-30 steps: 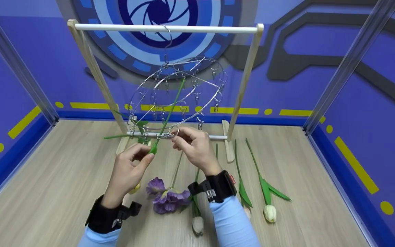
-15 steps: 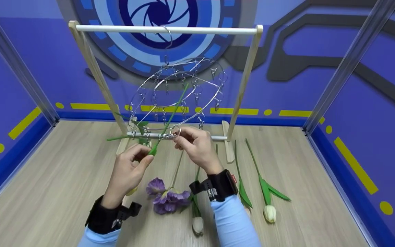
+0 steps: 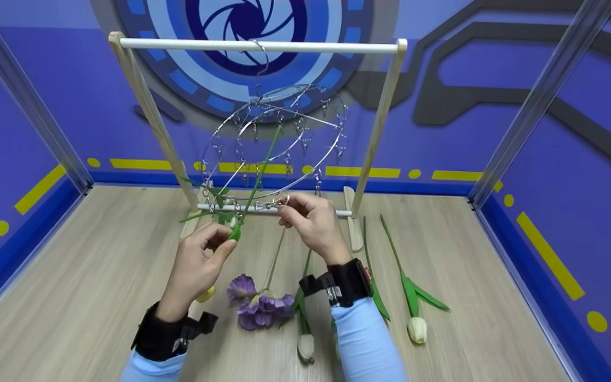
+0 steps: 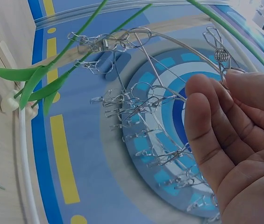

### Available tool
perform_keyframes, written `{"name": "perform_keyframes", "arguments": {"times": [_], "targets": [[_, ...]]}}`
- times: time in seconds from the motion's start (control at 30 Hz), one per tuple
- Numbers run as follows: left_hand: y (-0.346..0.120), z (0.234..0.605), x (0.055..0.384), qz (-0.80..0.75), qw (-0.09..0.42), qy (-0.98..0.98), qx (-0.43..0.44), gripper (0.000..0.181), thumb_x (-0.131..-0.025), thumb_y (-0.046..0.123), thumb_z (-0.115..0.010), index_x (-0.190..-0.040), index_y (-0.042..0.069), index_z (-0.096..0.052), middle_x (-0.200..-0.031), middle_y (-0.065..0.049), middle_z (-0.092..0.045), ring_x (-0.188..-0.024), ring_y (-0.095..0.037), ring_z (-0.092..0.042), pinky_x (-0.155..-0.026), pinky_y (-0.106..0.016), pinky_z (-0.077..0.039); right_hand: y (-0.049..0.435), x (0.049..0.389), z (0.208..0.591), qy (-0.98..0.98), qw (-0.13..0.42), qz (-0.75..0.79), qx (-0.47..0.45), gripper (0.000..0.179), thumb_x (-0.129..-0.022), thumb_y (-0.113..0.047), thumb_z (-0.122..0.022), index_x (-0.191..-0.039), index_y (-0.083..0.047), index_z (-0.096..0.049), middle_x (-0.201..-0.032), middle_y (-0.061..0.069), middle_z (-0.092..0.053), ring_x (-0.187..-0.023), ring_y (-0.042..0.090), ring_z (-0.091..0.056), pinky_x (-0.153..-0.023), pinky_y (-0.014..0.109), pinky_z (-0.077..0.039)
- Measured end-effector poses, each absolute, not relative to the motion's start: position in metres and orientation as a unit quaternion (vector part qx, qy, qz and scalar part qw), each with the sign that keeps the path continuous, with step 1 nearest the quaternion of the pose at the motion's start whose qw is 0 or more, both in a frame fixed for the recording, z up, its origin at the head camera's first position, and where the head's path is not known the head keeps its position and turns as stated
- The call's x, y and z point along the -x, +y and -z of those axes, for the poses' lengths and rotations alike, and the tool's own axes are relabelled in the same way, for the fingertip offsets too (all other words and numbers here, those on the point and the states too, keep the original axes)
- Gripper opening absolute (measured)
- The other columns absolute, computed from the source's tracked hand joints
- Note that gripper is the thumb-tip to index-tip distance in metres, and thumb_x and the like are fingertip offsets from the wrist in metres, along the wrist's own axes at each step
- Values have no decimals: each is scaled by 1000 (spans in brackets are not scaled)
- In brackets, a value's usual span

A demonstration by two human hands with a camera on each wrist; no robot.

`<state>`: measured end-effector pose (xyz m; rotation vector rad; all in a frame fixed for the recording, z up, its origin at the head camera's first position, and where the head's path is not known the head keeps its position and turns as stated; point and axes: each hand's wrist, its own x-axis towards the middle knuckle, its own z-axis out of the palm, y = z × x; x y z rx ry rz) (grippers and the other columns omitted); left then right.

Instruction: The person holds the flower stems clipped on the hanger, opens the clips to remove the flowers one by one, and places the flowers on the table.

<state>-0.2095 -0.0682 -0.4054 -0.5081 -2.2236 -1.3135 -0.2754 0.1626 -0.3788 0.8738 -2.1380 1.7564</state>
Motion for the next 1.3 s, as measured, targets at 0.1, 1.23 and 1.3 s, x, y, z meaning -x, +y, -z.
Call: {"name": "perform_keyframes", "arguments": {"times": [0.1, 1.23, 1.3], "targets": [[-68, 406, 209, 481, 248, -820, 186, 5, -92, -1, -72, -93, 3, -70, -84, -5, -63, -71, -14, -59, -64, -37, -55, 164, 275, 379, -734, 116, -601, -294, 14, -98, 6, -63, -109, 13, -69, -89, 29, -69, -74, 13, -70, -68, 26, -58], [-75, 412, 205, 471, 232, -831, 184, 5, -94, 2, -72, -98, 4, -72, -89, -4, -64, -76, -14, -59, -68, -33, -55, 171, 278, 380, -718, 85, -615, -316, 23, -103, 4, -54, -121, 16, -63, -101, 2, -71, -78, 15, -70, -71, 28, -59], [-76, 413, 204, 472, 236, -829, 187, 5, -93, 1, -72, -97, 4, -73, -89, -4, -64, -76, -15, -60, -67, -30, -54, 172, 277, 380, -720, 88, -614, -312, 23, -103, 4, -55, -121, 14, -64, -101, 2, -73, -78, 15, -71, -71, 27, -59]]}}
